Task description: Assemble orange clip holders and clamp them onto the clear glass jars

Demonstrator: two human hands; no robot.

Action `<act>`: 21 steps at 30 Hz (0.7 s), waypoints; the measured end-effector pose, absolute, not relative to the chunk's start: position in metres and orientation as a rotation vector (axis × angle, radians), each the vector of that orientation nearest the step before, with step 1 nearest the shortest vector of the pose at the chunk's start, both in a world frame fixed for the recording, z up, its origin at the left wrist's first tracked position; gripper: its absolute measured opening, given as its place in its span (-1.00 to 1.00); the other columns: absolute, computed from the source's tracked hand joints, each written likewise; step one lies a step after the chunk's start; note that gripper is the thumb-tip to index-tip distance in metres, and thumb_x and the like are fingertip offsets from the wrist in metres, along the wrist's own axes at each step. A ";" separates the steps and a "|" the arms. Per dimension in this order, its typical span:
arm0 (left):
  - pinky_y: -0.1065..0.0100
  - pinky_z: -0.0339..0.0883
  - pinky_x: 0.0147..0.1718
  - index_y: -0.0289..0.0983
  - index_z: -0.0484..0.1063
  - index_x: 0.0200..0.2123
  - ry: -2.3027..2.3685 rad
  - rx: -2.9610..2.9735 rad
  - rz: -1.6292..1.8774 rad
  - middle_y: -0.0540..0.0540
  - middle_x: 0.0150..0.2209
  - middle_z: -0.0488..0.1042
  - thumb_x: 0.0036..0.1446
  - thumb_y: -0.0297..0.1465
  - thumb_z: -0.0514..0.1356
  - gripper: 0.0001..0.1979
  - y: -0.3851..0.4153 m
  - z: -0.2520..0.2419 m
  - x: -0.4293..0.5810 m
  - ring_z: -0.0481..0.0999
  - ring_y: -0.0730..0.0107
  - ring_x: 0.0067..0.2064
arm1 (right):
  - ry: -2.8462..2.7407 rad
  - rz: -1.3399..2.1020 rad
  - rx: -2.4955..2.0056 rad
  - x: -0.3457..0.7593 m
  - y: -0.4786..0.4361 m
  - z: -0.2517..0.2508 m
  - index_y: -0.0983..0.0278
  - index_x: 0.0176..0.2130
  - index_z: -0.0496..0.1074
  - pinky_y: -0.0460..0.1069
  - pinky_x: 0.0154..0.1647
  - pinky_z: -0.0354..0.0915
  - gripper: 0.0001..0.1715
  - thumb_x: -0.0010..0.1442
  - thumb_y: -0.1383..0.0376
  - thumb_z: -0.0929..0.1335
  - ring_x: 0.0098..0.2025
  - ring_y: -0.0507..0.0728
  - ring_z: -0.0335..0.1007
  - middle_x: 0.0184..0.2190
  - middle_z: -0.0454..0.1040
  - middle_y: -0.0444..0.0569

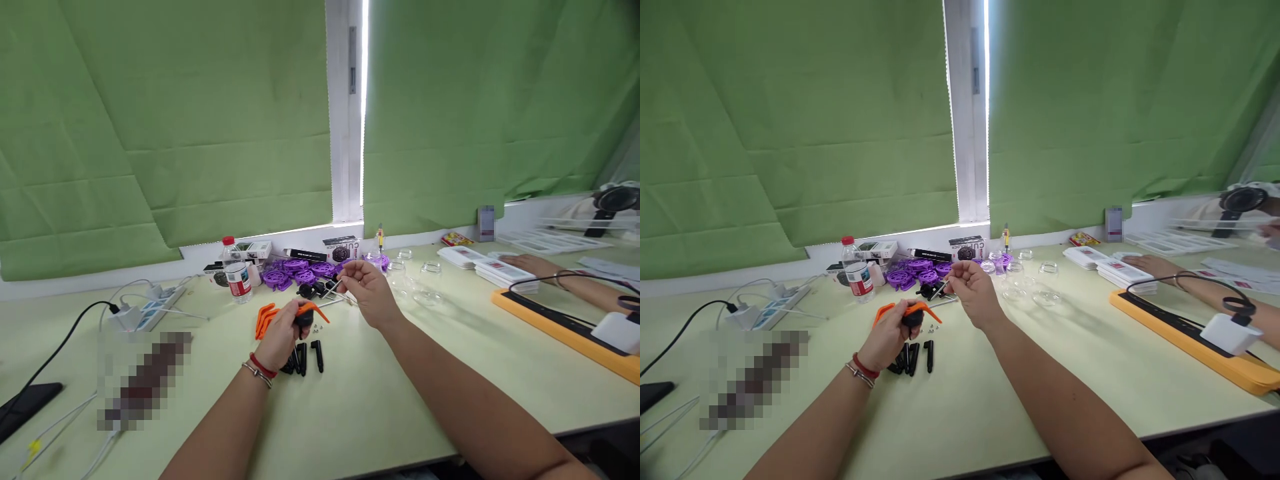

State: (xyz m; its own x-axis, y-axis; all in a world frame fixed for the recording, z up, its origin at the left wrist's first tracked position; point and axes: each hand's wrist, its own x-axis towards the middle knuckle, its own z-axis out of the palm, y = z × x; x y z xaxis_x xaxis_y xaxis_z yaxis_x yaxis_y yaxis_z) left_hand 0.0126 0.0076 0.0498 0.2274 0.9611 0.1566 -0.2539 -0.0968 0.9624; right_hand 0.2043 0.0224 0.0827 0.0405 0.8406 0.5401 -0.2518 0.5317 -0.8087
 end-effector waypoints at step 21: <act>0.38 0.09 -0.56 -0.24 0.43 -0.35 0.745 1.271 0.933 -0.03 -0.54 0.29 0.16 -0.12 0.08 -0.69 -0.002 0.040 0.032 0.26 0.44 -0.56 | -1.432 1.143 -0.572 0.187 0.013 0.066 0.26 -0.28 0.31 0.00 -0.35 0.41 -0.78 0.08 0.23 0.39 -0.48 -0.02 0.40 -0.42 0.37 -0.18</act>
State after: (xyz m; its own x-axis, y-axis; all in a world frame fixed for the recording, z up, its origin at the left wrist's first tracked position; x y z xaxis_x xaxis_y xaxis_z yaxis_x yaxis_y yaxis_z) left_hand 0.0319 -0.0024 0.0400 0.4506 0.8920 0.0365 -0.1621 0.0416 0.9859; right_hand 0.1875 0.0130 0.0658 -0.2229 0.8579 0.4629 -0.2614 0.4048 -0.8762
